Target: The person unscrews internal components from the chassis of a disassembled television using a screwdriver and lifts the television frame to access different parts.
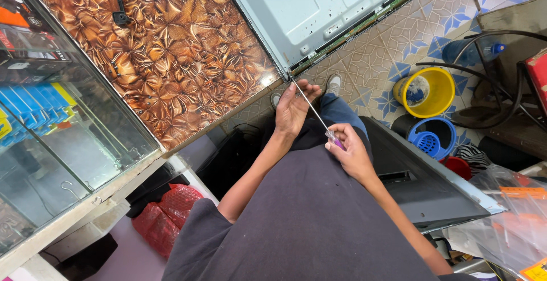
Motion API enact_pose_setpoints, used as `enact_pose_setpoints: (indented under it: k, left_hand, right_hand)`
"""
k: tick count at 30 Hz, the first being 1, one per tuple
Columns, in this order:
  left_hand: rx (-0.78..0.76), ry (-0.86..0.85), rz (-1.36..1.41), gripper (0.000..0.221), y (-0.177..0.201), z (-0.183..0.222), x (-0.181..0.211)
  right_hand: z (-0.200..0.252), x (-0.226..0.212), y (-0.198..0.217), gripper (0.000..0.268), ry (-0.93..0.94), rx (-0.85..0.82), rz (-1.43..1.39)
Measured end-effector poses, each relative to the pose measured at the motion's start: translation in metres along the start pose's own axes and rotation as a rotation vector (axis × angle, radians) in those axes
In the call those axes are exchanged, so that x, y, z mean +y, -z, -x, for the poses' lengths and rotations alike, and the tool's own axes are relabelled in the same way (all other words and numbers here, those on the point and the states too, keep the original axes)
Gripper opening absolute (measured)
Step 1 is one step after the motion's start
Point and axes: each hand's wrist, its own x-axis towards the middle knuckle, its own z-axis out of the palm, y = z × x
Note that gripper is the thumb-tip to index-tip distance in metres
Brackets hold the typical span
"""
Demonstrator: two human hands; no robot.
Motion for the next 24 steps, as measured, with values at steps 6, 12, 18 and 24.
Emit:
enact_pose_setpoints:
  k: [6,12,18,24]
  left_hand:
    - [0.053,-0.012,-0.029,0.024,0.002,0.000,-0.008]
    - [0.110,-0.026,-0.021,0.019,0.000,0.003,-0.010]
    - [0.155,-0.047,-0.048,0.013,0.003,0.004,-0.015]
    - [0.142,-0.101,0.009,0.019,-0.012,0.005,-0.015]
  right_hand:
    - [-0.003,0.000,0.002,0.037,-0.195,-0.033,0.104]
    - [-0.006,0.015,0.009,0.023,-0.119,0.031,-0.043]
    - [-0.006,0.008,-0.002,0.020,-0.126,0.042,-0.173]
    - [-0.008,0.023,0.018,0.053,-0.339,-0.185,-0.379]
